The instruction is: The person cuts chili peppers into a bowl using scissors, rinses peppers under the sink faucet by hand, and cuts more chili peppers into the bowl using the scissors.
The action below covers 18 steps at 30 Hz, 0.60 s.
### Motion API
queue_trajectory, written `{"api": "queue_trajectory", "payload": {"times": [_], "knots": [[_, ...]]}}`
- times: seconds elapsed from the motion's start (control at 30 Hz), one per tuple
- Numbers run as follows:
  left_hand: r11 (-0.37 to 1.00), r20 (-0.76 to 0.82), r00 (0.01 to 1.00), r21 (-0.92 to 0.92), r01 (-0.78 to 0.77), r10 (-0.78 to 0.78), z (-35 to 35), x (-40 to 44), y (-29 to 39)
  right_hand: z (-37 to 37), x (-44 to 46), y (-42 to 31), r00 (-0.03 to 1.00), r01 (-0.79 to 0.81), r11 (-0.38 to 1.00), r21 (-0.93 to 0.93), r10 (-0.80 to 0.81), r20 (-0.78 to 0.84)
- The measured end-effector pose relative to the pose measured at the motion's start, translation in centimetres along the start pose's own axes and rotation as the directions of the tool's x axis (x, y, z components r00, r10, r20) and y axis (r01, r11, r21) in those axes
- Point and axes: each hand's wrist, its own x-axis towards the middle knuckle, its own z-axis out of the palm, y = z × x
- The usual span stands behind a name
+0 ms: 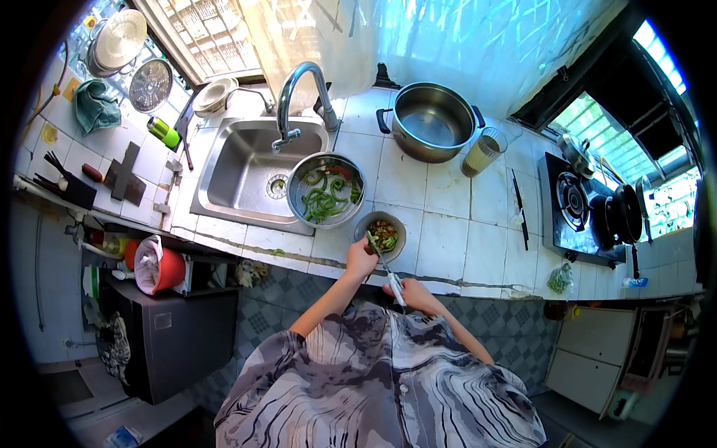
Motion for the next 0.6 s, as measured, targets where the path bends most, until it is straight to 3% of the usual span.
{"api": "queue_trajectory", "payload": {"times": [0.17, 0.33, 0.6], "knots": [[0.992, 0.029, 0.999, -0.114, 0.046, -0.043, 0.2, 0.0, 0.0, -0.2, -0.5, -0.7, 0.997, -0.075, 0.996, 0.055, 0.076, -0.016], [0.974, 0.128, 0.990, -0.209, 0.088, -0.062, 0.1, 0.7, -1.4, 0.3, 0.3, 1.4, 0.999, -0.042, 0.998, 0.055, 0.042, 0.007], [0.988, 0.053, 0.997, -0.146, 0.056, -0.049, 0.8, 1.0, -1.9, 0.8, 0.8, 3.0, 1.000, 0.024, 1.000, -0.007, -0.025, -0.007]]}}
